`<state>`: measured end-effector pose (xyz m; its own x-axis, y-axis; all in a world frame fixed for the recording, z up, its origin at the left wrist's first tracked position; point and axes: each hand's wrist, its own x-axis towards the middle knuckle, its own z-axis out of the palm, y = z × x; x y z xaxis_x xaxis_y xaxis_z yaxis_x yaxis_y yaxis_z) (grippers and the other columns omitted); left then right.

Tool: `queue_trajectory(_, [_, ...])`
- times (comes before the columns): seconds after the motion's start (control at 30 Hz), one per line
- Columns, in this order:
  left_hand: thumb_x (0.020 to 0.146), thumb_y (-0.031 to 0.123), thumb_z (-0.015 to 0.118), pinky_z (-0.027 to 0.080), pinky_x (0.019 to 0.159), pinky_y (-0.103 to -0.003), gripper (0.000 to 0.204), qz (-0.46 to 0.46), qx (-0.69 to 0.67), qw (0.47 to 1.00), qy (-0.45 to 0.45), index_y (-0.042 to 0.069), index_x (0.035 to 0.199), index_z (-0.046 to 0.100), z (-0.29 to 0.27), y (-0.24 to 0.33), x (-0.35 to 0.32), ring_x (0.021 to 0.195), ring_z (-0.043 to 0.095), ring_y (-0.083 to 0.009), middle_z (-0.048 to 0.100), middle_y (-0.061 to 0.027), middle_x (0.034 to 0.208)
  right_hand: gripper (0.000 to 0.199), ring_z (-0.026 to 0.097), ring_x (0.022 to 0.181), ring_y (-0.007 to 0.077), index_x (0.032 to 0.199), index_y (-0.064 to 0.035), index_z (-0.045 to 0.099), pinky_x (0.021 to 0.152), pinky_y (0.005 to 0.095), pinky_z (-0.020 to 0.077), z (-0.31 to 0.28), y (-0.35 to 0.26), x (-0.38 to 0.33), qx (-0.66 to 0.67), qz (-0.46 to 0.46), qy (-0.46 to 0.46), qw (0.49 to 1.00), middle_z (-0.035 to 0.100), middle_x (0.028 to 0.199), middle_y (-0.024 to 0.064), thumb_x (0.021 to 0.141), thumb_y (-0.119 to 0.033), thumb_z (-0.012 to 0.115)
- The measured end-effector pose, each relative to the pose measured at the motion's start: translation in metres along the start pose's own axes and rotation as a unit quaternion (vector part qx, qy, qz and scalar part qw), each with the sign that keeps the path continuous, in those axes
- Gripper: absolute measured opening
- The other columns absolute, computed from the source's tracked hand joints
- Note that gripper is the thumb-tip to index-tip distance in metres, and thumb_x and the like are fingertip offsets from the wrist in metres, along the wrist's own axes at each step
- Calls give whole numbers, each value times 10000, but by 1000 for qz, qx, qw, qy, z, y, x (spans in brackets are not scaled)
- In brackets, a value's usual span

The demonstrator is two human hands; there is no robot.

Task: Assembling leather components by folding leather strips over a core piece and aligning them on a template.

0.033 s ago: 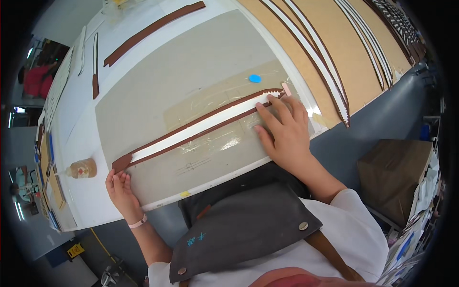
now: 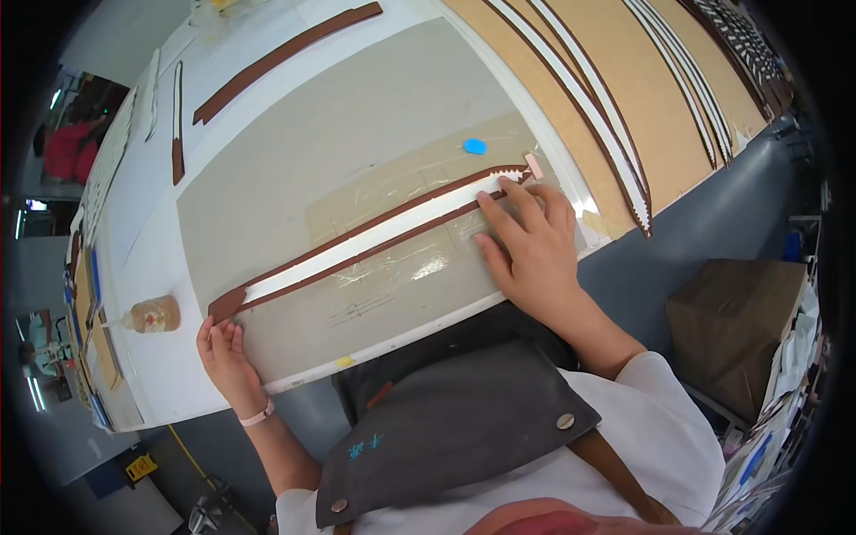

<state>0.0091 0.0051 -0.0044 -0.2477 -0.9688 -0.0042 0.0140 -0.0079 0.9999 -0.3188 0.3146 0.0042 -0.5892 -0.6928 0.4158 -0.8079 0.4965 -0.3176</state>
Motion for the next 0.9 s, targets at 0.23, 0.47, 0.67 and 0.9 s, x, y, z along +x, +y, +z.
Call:
queue_trajectory(0.23, [1091,160,550,542,895,-249,267,-2,-21,1000,-11,31,1323,575,-1,4,-2,980,633,-101,674,-55,1079,444,518,1140,358,1289,-123,703,1007,469,393,1,0,-1,-2,1,3,1000,588,1406,116,857,-211,755])
queue_trajectory(0.47, [1043,123,626,427,726,-208,250,150,254,950,-98,33,1271,677,39,13,-11,787,526,-68,620,19,909,420,530,1092,322,1244,-105,717,1014,474,379,5,-2,1,-22,-16,21,999,611,1357,128,848,-240,754])
queue_trajectory(0.67, [844,31,734,465,934,-415,318,453,397,717,-350,95,1155,746,160,64,-34,1061,594,-278,678,-63,1119,416,537,1101,322,1242,-99,718,1012,476,379,4,0,-1,-32,-16,24,999,615,1356,130,851,-236,755])
queue_trajectory(0.9, [836,66,670,430,1039,-435,330,564,358,601,-440,97,1163,704,233,34,-22,1174,569,-252,661,-42,1239,406,540,1100,327,1242,-95,724,1015,474,381,4,-2,-1,-30,-12,17,999,619,1352,136,864,-240,750])
